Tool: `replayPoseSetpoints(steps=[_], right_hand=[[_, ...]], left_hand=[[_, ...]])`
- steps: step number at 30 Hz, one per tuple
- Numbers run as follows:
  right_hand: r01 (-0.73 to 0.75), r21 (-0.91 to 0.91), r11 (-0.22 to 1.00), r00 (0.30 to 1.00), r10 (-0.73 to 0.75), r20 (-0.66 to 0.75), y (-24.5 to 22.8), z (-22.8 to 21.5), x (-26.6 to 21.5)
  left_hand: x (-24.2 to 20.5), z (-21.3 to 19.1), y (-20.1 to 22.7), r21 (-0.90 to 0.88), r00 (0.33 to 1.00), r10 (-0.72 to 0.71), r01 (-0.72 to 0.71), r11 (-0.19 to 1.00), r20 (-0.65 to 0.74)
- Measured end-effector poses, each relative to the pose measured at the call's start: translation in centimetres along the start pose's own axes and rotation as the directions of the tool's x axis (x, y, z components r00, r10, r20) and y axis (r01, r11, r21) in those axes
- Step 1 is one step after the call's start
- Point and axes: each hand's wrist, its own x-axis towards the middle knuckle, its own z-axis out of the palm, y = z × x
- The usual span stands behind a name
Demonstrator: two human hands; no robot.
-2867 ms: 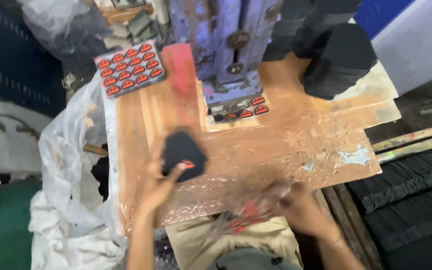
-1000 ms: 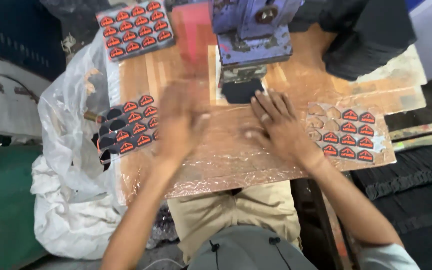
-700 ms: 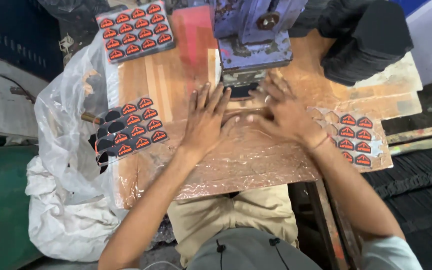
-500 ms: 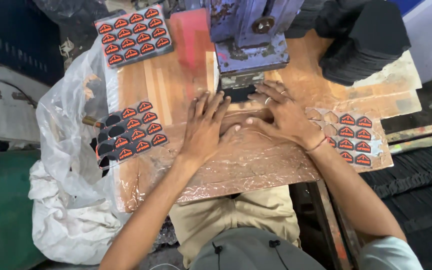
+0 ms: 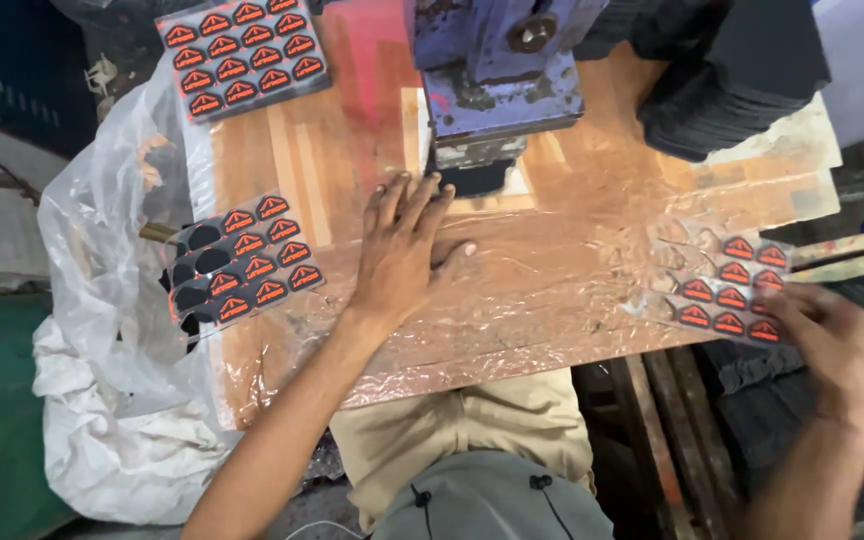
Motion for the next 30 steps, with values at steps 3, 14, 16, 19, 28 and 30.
replayPoseSetpoints(steps=[3, 14, 16, 19, 28, 30], right_hand=[[0.349, 0.065, 0.935, 0.926, -0.334, -0.176, 0.4, -0.4, -2.3], [0.181, 0.337, 0.924, 0.811, -0.334, 0.480, -18.0, 19.4, -0.8], [0.042, 0.411, 0.911, 0.825, -0.263, 0.500, -18.7, 20.6, 1.5], [0.147, 0.451, 0.880, 0.854, -0.343, 0.391, -18.3, 21.9, 5.9], [0.276, 0.401, 0.874, 0.863, -0.409, 0.297, -18.3, 23.5, 6.4], [0.321, 0.376, 0.869, 0.858, -0.435, 0.274, -18.6, 23.2, 5.7]], left_hand=[[-0.5, 0.3, -0.4, 0.001, 0.998, 0.033, -0.033, 0.999, -0.053], [-1.2, 0.4, -0.9, 0.051, 0.997, 0.082, -0.082, 0.995, 0.002], [-1.3, 0.7, -1.1, 0.101, 0.997, 0.068, -0.071, 0.992, 0.031], [-0.6, 0.4, -0.7, 0.056, 0.997, 0.059, -0.057, 0.997, -0.039], [0.2, -0.3, -0.5, -0.051, 0.997, -0.069, 0.067, 0.996, -0.038], [-0.2, 0.1, -0.5, 0.000, 0.999, -0.028, 0.028, 1.000, -0.044]])
